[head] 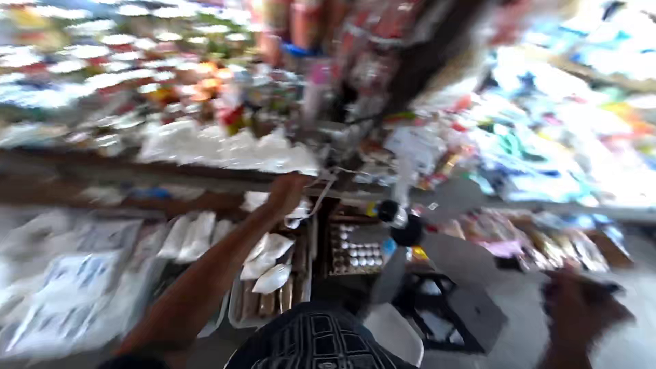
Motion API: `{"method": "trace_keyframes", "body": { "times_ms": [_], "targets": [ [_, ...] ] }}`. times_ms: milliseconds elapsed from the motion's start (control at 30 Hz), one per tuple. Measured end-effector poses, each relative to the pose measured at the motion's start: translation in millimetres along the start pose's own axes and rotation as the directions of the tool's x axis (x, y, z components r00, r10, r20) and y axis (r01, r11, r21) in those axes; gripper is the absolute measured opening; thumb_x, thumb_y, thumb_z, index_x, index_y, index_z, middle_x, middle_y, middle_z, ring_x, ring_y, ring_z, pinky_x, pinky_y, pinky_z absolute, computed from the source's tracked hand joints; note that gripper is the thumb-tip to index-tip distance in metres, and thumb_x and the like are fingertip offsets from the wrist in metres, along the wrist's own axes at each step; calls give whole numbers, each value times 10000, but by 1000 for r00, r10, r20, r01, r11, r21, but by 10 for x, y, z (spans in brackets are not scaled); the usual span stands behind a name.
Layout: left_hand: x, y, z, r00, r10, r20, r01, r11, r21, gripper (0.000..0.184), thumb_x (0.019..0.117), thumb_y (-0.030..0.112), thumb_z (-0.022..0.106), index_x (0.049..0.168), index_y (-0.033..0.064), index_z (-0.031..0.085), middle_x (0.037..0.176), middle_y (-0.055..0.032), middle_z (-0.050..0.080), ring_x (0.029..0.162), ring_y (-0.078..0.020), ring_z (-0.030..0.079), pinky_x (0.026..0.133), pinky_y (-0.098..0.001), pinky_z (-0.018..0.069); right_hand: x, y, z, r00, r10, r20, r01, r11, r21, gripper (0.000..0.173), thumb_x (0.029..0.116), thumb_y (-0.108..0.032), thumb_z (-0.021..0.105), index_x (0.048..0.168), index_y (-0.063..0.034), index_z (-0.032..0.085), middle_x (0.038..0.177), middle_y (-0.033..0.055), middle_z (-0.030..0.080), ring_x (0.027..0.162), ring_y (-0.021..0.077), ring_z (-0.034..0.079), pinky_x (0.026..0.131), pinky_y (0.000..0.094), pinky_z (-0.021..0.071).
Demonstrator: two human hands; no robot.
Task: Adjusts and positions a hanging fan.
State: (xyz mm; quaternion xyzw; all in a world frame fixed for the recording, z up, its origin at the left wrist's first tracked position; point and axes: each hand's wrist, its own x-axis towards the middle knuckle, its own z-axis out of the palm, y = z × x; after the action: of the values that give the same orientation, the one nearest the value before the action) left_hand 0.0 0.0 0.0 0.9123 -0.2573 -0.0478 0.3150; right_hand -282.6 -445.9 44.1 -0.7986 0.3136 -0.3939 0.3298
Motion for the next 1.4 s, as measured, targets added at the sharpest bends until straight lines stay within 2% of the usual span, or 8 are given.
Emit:
{"method": "trace_keyframes", "body": {
  "times_ms": [200, 367, 633, 733, 867, 1033, 1167, 1400],
  "targets": [
    [285, 12, 21, 989, -101, -111, 87, 989, -123, 247, 954, 27, 698, 1196, -22, 693, 1006, -204, 737, 908, -343, 721, 881, -556, 560, -301, 151, -256, 998, 40, -48, -41, 999, -23, 301, 1029, -239, 581, 871, 10, 642, 664, -86, 603, 520, -52, 538, 514, 165, 486],
    [703, 295, -288, 837, 252, -487, -313, 948, -48, 176, 981, 25, 620, 1090, -55, 733, 1019, -244, 716, 903, -346, 711, 867, -500, 576, -417, 24, -435, 986, 105, -132, -94, 992, 82, 223, 1028, -215, 570, 847, -100, 627, 595, -157, 578, 463, -60, 526, 447, 142, 463],
    [1520, 1580, -606, 551, 698, -457, -781, 625, 14, 148, 971, 60, 654, 1023, 21, 787, 988, -185, 680, 922, -255, 665, 886, -375, 544, 483, -1542, 569, 859, -384, 339, 389, 920, 54, 357, 1002, -152, 626, 1324, 0, 613, 1146, 141, 707, 785, 157, 700, 703, 378, 610],
    [1675, 1880, -451, 597, 727, -340, -784, 618, -58, 143, 965, 57, 658, 999, 30, 794, 969, -162, 669, 889, -228, 656, 853, -362, 539, 784, -1998, 1173, 764, -305, 568, 384, 923, -20, 525, 960, -242, 726, 1406, -15, 568, 1131, 198, 707, 902, 322, 707, 829, 564, 571],
    [1809, 1994, -235, 690, 676, -259, -716, 690, -107, 130, 948, 58, 691, 1014, -26, 764, 951, -185, 709, 879, -274, 693, 865, -412, 557, 1067, -2037, 1717, 727, -130, 674, 295, 946, -135, 238, 976, -159, 678, 1139, 14, 684, 932, 176, 710, 808, 308, 700, 807, 542, 563],
    [1779, 1595, 39, 844, 536, -22, -534, 835, -133, 287, 991, 27, 624, 1273, -27, 643, 1022, -216, 706, 921, -342, 698, 899, -521, 558, 1245, -1876, 1847, 750, 15, 661, 218, 938, -270, 235, 1027, -130, 589, 1177, 43, 645, 1090, 233, 693, 929, 336, 728, 854, 525, 597],
    [1666, 1090, 241, 907, 413, 82, -400, 907, -135, 298, 1004, 66, 640, 1294, 0, 619, 1031, -195, 697, 926, -319, 692, 895, -510, 562, 1288, -1711, 1940, 687, 33, 726, 360, 852, -379, 239, 997, -122, 626, 1137, 67, 666, 1176, 286, 654, 1170, 441, 609, 1031, 615, 438],
    [1567, 966, 33, 897, 401, -187, -440, 855, -275, 193, 1028, 59, 594, 1206, -15, 607, 1074, -191, 671, 813, -252, 700, 766, -436, 607, 1282, -1718, 2169, 579, 70, 812, 466, 789, -401, 315, 977, -121, 663, 1202, 97, 634, 1245, 312, 614, 1227, 462, 563, 1056, 615, 418]
  ]
}}
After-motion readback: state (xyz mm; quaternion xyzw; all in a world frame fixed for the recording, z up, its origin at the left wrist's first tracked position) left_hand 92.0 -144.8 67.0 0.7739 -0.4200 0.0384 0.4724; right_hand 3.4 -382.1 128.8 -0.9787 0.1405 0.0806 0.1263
